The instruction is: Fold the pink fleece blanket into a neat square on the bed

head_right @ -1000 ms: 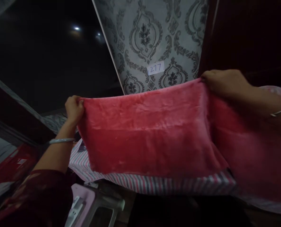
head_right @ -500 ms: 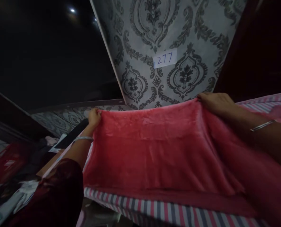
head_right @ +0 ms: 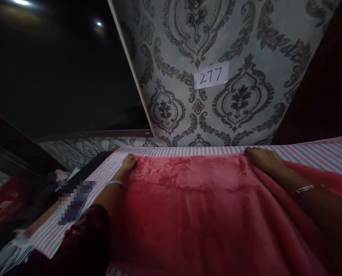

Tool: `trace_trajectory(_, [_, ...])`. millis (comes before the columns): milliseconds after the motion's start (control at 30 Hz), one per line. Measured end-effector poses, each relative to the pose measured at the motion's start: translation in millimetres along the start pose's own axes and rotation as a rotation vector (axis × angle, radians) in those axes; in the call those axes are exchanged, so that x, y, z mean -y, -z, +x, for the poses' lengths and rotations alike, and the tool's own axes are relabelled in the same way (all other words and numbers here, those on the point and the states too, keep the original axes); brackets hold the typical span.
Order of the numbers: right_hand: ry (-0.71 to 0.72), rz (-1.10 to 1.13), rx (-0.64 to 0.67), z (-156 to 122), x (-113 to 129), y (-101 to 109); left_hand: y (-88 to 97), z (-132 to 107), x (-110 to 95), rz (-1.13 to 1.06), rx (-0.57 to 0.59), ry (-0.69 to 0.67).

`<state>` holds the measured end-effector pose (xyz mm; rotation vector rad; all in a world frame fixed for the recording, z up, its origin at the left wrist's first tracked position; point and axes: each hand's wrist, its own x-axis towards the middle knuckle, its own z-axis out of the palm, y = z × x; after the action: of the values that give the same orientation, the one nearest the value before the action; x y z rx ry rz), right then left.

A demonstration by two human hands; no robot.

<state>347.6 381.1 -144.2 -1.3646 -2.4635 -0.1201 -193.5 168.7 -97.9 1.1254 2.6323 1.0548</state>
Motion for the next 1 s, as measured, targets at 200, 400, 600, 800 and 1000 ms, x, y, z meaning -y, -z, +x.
trace_trajectory(200, [0.096,0.011,0.109,-19.6,42.6,43.1,50.7,-38.7,22.1,-0.17,0.217,0.11])
trace_trajectory(400, [0.405,0.359,0.23,-155.4,121.1,82.4,98.6,-126.9,61.8,-0.328,0.355,0.202])
trace_trajectory(600, [0.433,0.329,0.171,-249.5,117.4,71.0,120.3,-197.8,85.7,-0.511,0.38,0.257])
trace_trajectory(800, [0.315,0.201,0.049,-259.3,85.9,39.8,122.8,-225.2,86.3,-0.548,0.393,0.271])
trace_trajectory(1000, [0.302,0.258,-0.05,-254.1,97.4,53.4,116.6,-223.7,92.1,-0.521,0.299,0.292])
